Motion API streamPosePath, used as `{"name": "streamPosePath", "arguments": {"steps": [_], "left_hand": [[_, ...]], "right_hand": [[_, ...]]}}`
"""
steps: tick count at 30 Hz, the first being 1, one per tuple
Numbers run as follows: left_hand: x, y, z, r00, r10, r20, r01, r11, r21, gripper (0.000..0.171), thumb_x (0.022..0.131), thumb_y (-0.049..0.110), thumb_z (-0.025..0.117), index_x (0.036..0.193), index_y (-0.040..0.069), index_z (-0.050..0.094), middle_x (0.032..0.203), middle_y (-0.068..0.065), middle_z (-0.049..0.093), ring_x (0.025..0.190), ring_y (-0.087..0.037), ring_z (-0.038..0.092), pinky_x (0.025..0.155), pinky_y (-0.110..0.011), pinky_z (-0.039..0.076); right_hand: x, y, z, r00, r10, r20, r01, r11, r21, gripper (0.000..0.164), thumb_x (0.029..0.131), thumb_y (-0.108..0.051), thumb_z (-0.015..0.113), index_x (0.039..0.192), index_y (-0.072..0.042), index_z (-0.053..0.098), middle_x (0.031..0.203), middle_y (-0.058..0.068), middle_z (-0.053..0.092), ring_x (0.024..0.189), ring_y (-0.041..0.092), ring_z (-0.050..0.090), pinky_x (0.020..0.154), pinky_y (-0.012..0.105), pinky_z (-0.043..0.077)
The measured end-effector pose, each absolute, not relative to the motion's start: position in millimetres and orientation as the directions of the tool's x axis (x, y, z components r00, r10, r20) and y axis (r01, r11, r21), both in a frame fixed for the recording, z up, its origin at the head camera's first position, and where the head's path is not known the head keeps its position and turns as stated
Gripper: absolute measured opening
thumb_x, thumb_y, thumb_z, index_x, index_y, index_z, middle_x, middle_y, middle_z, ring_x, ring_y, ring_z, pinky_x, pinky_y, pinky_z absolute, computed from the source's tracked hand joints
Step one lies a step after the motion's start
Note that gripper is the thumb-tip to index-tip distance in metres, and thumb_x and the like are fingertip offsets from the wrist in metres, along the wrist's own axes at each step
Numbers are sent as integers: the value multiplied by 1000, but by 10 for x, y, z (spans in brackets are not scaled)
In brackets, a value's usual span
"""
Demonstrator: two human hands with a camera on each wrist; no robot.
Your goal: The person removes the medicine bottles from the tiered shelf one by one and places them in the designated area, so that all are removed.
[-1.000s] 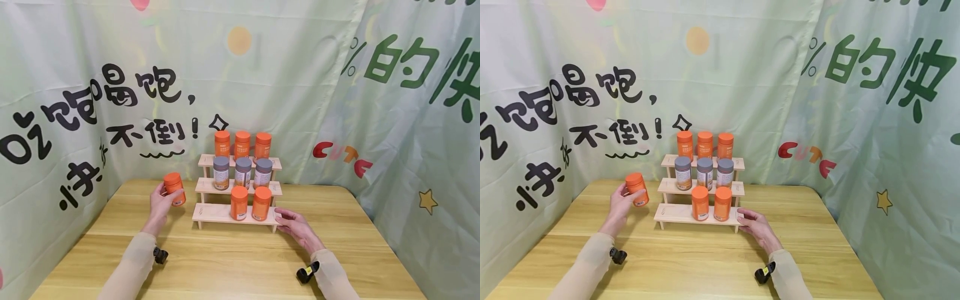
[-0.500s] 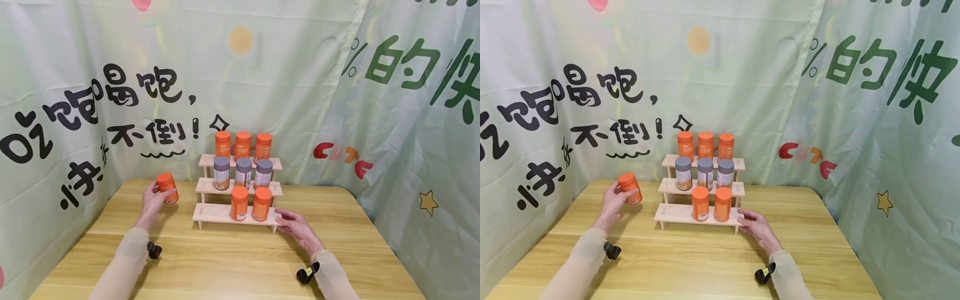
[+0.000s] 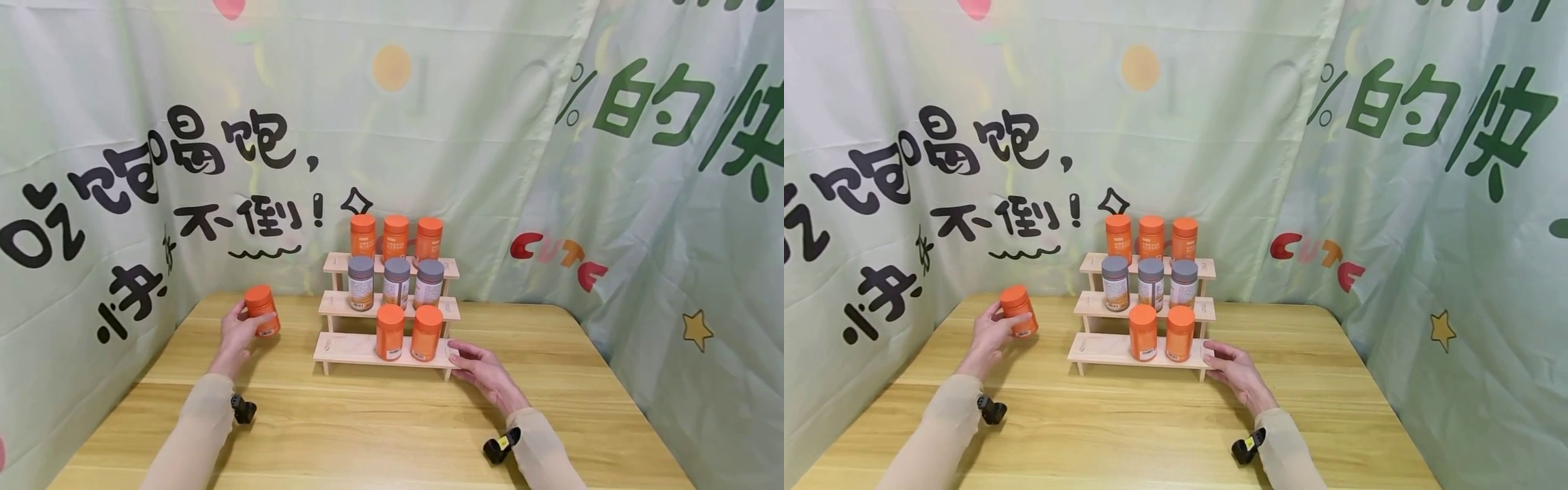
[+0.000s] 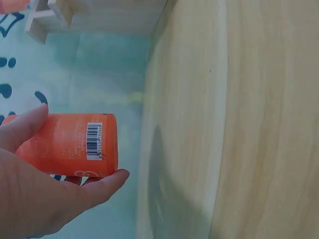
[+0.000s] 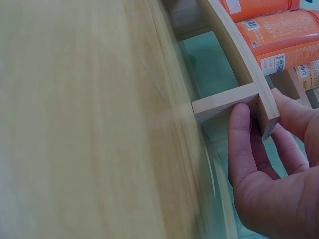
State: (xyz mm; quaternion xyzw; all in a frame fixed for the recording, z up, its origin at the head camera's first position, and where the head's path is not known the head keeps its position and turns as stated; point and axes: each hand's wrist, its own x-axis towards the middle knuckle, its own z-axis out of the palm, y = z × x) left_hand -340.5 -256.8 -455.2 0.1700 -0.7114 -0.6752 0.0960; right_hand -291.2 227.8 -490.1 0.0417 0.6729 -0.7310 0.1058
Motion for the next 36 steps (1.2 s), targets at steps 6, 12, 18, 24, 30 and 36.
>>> {"name": "streamPosePath", "arguments": {"steps": [6, 12, 18, 24, 30, 36], "left_hand": [[-3411, -2686, -4542, -910, -399, -111, -124, 6, 992, 80, 84, 8, 76, 153, 17, 35, 138, -11, 46, 115, -19, 49, 104, -37, 43], [-3440, -2788, -4566, -905, -405, -129, -136, -13, 991, 81, 86, 5, 73, 154, 19, 32, 147, -13, 40, 129, -25, 42, 115, -45, 34], [-3463, -2877, -4604, -902, -411, -131, -144, 0, 990, 85, 87, 3, 70, 157, 16, 23, 159, -17, 29, 143, -32, 31, 120, -48, 24], [-3435, -2983, -4650, -887, -433, -159, -149, -57, 987, 87, 87, 3, 70, 157, 18, 21, 160, -15, 26, 143, -30, 30, 120, -44, 25], [-3369, -3083, -4730, -874, -442, -202, -183, -87, 979, 83, 89, 6, 69, 157, 19, 23, 162, -13, 24, 145, -30, 28, 121, -45, 24], [-3401, -3074, -4774, -881, -442, -166, -160, -53, 986, 83, 90, 8, 69, 157, 16, 21, 162, -15, 21, 147, -34, 24, 122, -48, 19]], "right_hand": [[-2937, 2267, -4899, -974, -99, -204, 213, -82, -974, 52, 92, -8, 68, 139, 3, 50, 137, 17, 51, 92, 12, 65, 80, 26, 57], [-2957, 2267, -4886, -973, -101, -208, 216, -82, -973, 52, 92, -8, 68, 139, 2, 50, 140, 19, 48, 93, 13, 66, 82, 27, 57], [-2941, 2271, -4859, -973, -102, -206, 215, -81, -973, 52, 92, -9, 67, 140, 3, 49, 143, 21, 45, 93, 12, 66, 83, 28, 57], [-2921, 2275, -4860, -973, -102, -205, 213, -77, -974, 52, 92, -8, 68, 140, 2, 50, 144, 22, 44, 93, 12, 65, 83, 27, 57], [-2930, 2266, -4911, -969, -106, -221, 230, -80, -970, 52, 90, -6, 69, 139, 2, 51, 138, 19, 50, 93, 15, 67, 83, 28, 57], [-2927, 2289, -4916, -971, -90, -220, 227, -81, -971, 53, 90, -7, 70, 139, 1, 52, 141, 20, 48, 92, 13, 67, 82, 28, 57]]}}
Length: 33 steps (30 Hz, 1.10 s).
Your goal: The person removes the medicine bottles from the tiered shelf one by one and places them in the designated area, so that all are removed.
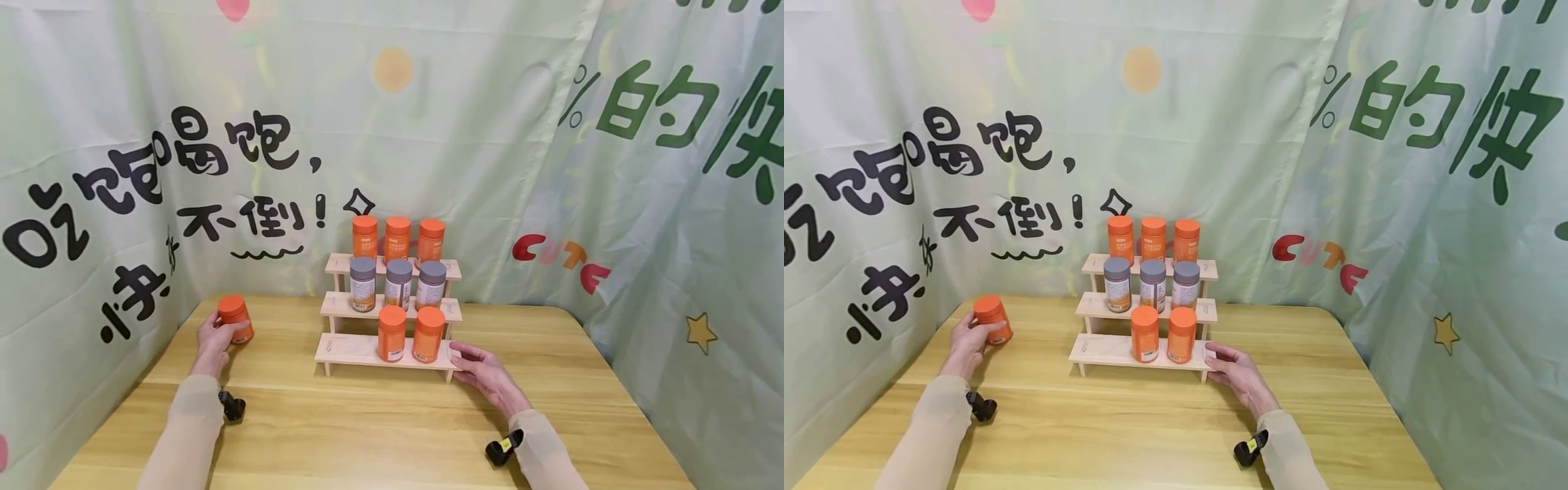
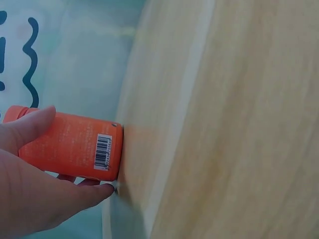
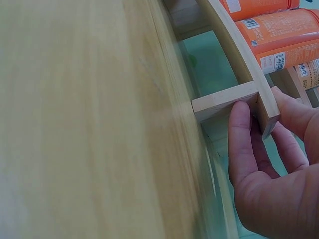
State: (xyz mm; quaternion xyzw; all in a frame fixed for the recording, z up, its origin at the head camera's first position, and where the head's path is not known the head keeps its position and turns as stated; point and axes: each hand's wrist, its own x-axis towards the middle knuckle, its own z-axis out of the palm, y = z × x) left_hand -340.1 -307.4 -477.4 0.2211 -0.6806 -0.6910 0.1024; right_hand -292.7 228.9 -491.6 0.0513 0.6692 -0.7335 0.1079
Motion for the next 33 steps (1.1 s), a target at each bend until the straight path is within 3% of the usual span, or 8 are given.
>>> {"name": "streamPosePath", "arguments": {"steps": [12, 19, 33], "left_hand": [[-3446, -3089, -4769, -882, -433, -186, -181, -55, 982, 86, 91, 10, 69, 158, 19, 15, 164, -12, 16, 150, -33, 17, 123, -49, 13], [-3460, -3125, -4719, -875, -448, -185, -183, -48, 982, 85, 90, 10, 69, 158, 18, 18, 164, -13, 16, 150, -33, 18, 123, -49, 13], [-3474, -3165, -4759, -874, -448, -185, -203, -8, 979, 82, 92, 15, 68, 157, 20, 19, 163, -15, 17, 149, -37, 17, 121, -56, 11]], "right_hand": [[-2905, 2324, -4882, -971, -106, -214, 221, -68, -973, 55, 91, -8, 68, 141, 3, 48, 141, 20, 47, 93, 12, 66, 84, 28, 57], [-2923, 2307, -4880, -972, -106, -210, 219, -83, -972, 54, 90, -8, 70, 139, 2, 51, 132, 13, 52, 92, 12, 66, 82, 28, 57], [-2939, 2285, -4913, -971, -103, -215, 224, -88, -970, 53, 91, -7, 69, 139, 2, 50, 136, 15, 50, 92, 12, 66, 83, 28, 57]]}}
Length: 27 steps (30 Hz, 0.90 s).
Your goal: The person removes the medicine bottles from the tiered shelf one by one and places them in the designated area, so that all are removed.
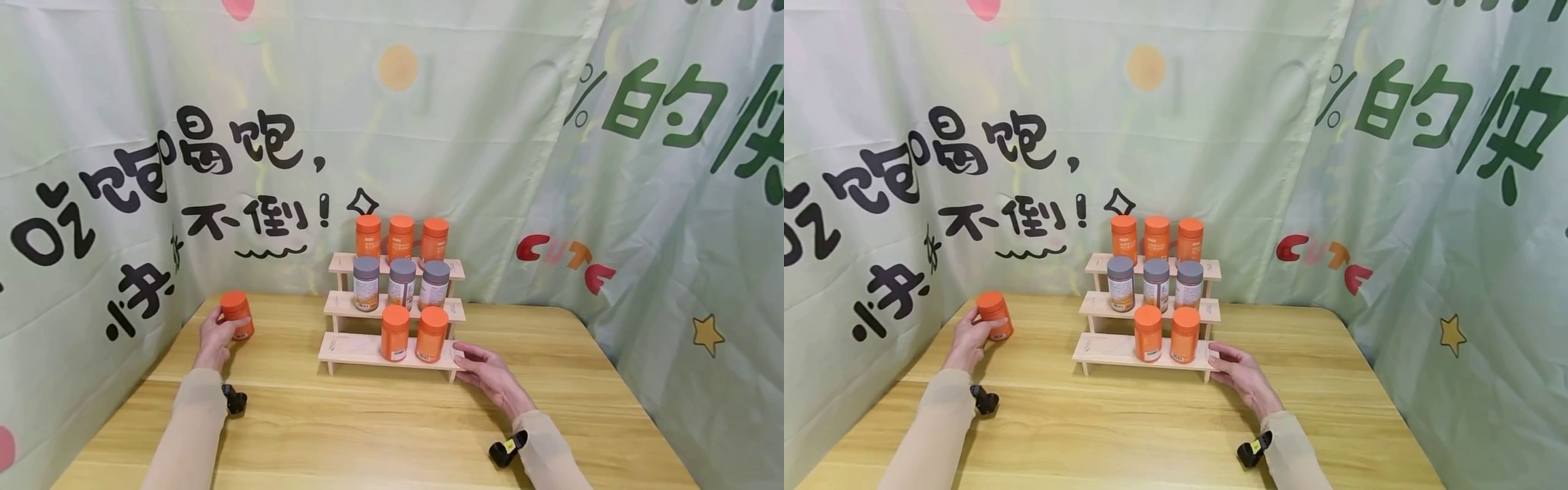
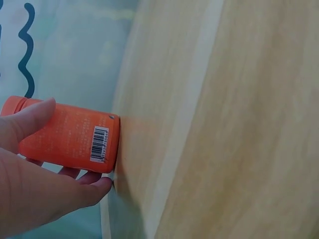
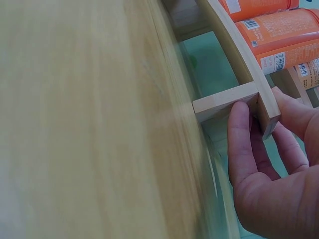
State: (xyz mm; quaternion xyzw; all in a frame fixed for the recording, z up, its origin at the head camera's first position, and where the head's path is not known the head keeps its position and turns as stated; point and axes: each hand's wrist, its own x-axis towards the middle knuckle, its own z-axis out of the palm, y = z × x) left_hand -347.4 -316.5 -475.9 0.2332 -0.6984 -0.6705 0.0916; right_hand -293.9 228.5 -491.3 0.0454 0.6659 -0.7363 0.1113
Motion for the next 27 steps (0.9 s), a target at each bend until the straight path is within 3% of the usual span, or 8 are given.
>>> {"name": "streamPosePath", "arguments": {"steps": [12, 21, 27], "left_hand": [[-3442, -3141, -4740, -897, -413, -158, -184, 24, 983, 85, 93, 16, 67, 158, 21, 11, 162, -18, 18, 148, -38, 18, 121, -57, 13], [-3449, -3147, -4776, -897, -411, -161, -191, 33, 981, 82, 95, 16, 63, 159, 19, 11, 163, -18, 16, 148, -39, 16, 119, -61, 11], [-3437, -3149, -4796, -902, -405, -150, -183, 43, 982, 82, 95, 16, 64, 158, 17, 12, 162, -21, 18, 147, -41, 18, 119, -62, 12]], "right_hand": [[-2929, 2294, -4906, -972, -106, -211, 221, -91, -971, 54, 91, -8, 69, 140, 3, 49, 132, 14, 53, 91, 12, 66, 82, 28, 57], [-2944, 2288, -4904, -970, -107, -216, 227, -94, -969, 53, 92, -8, 68, 140, 1, 50, 146, 21, 43, 94, 12, 66, 83, 29, 58], [-2936, 2284, -4913, -970, -99, -223, 232, -101, -967, 52, 91, -7, 69, 138, 1, 52, 138, 16, 49, 92, 13, 66, 82, 29, 58]]}}
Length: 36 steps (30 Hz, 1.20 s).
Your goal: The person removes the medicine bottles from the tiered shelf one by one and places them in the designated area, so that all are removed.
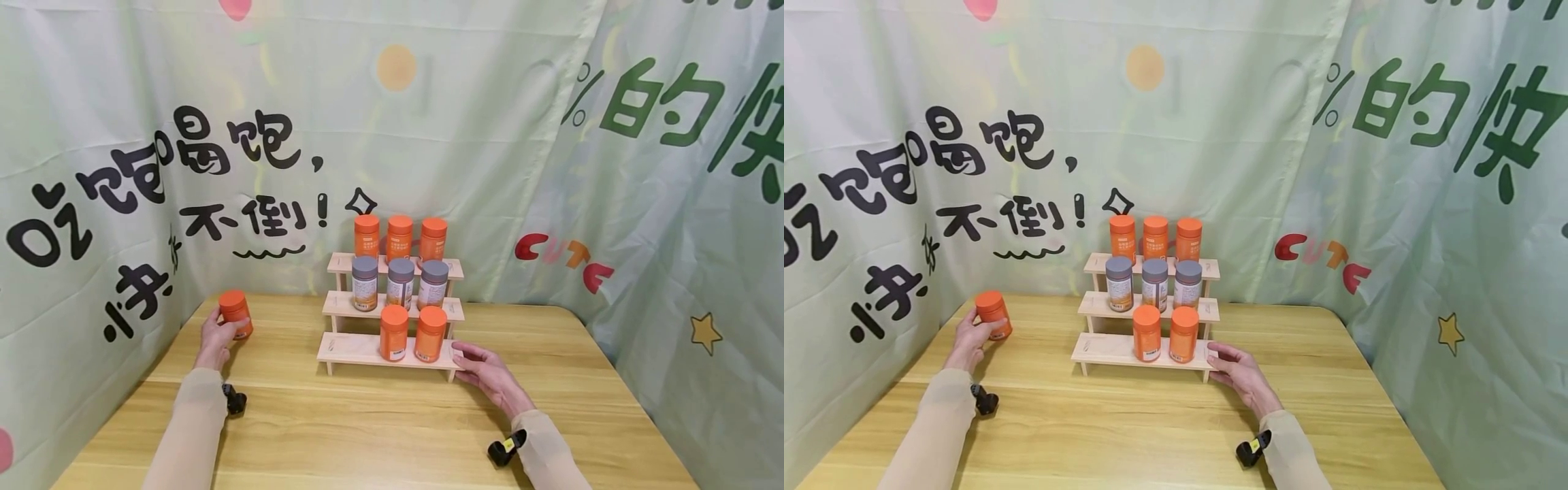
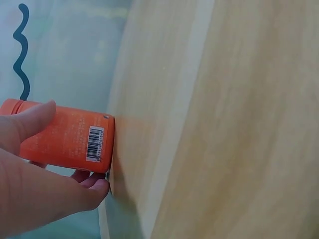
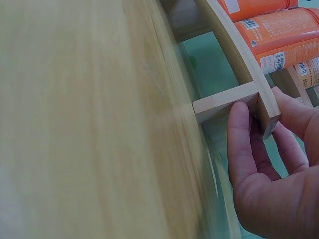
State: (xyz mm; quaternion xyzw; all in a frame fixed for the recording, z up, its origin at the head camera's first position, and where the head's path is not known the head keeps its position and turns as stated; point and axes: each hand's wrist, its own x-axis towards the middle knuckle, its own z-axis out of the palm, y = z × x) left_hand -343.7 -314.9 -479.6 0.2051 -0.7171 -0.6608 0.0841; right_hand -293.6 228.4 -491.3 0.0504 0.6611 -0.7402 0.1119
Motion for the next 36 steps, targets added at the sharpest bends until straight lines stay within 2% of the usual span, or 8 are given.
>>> {"name": "streamPosePath", "arguments": {"steps": [4, 9, 15, 19, 24, 26, 30, 36], "left_hand": [[-3410, -3148, -4795, -904, -400, -150, -182, 43, 982, 84, 93, 13, 65, 158, 16, 12, 160, -24, 22, 145, -41, 22, 119, -60, 15], [-3390, -3158, -4764, -901, -407, -149, -186, 53, 981, 87, 92, 17, 68, 158, 10, 11, 158, -26, 22, 142, -40, 26, 119, -56, 19], [-3358, -3132, -4664, -863, -481, -153, -173, -3, 985, 87, 88, 15, 73, 157, 12, 19, 153, -20, 26, 132, -31, 33, 114, -48, 29], [-3313, -3086, -4552, -827, -539, -161, -151, -63, 987, 85, 86, 15, 75, 155, 15, 25, 151, -14, 30, 132, -26, 33, 115, -43, 30], [-3242, -2991, -4418, -752, -643, -143, -37, -175, 984, 71, 86, 10, 75, 148, 16, 39, 129, 6, 43, 121, -12, 40, 112, -32, 35], [-3213, -2946, -4373, -734, -666, -131, 16, -210, 978, 66, 86, 8, 74, 144, 16, 44, 125, 8, 46, 119, -10, 41, 111, -30, 37], [-3175, -2863, -4304, -710, -696, -108, 106, -257, 961, 53, 84, 2, 74, 132, 13, 55, 117, 6, 54, 108, -7, 49, 100, -23, 44], [-3128, -2706, -4266, -730, -682, -52, 195, -281, 940, 27, 79, -1, 79, 101, 7, 66, 85, 8, 63, 79, -4, 59, 70, -14, 53]], "right_hand": [[-2926, 2281, -4912, -970, -108, -219, 229, -93, -969, 52, 91, -8, 69, 138, 2, 52, 139, 17, 49, 93, 13, 66, 83, 30, 58], [-2929, 2294, -4913, -970, -108, -218, 229, -99, -968, 50, 92, -8, 68, 138, 1, 52, 146, 21, 42, 95, 14, 66, 84, 30, 58], [-2930, 2308, -4920, -969, -108, -222, 233, -97, -968, 50, 93, -7, 66, 140, 1, 50, 149, 21, 39, 96, 14, 66, 85, 30, 57], [-2928, 2308, -4921, -969, -108, -223, 234, -99, -967, 51, 92, -8, 67, 140, 0, 51, 148, 21, 40, 96, 14, 66, 85, 30, 57], [-2934, 2301, -4924, -969, -113, -218, 230, -100, -968, 51, 92, -9, 67, 139, 0, 51, 147, 21, 42, 96, 14, 66, 85, 29, 57], [-2937, 2299, -4929, -969, -112, -223, 234, -100, -967, 50, 92, -8, 67, 139, 0, 51, 146, 20, 42, 95, 13, 66, 85, 29, 57], [-2939, 2296, -4932, -969, -107, -224, 235, -103, -967, 49, 92, -8, 67, 138, 0, 53, 145, 20, 43, 95, 14, 66, 84, 30, 57], [-2932, 2294, -4927, -969, -109, -223, 234, -102, -967, 49, 92, -8, 68, 138, 0, 53, 144, 20, 44, 96, 15, 66, 85, 30, 57]]}}
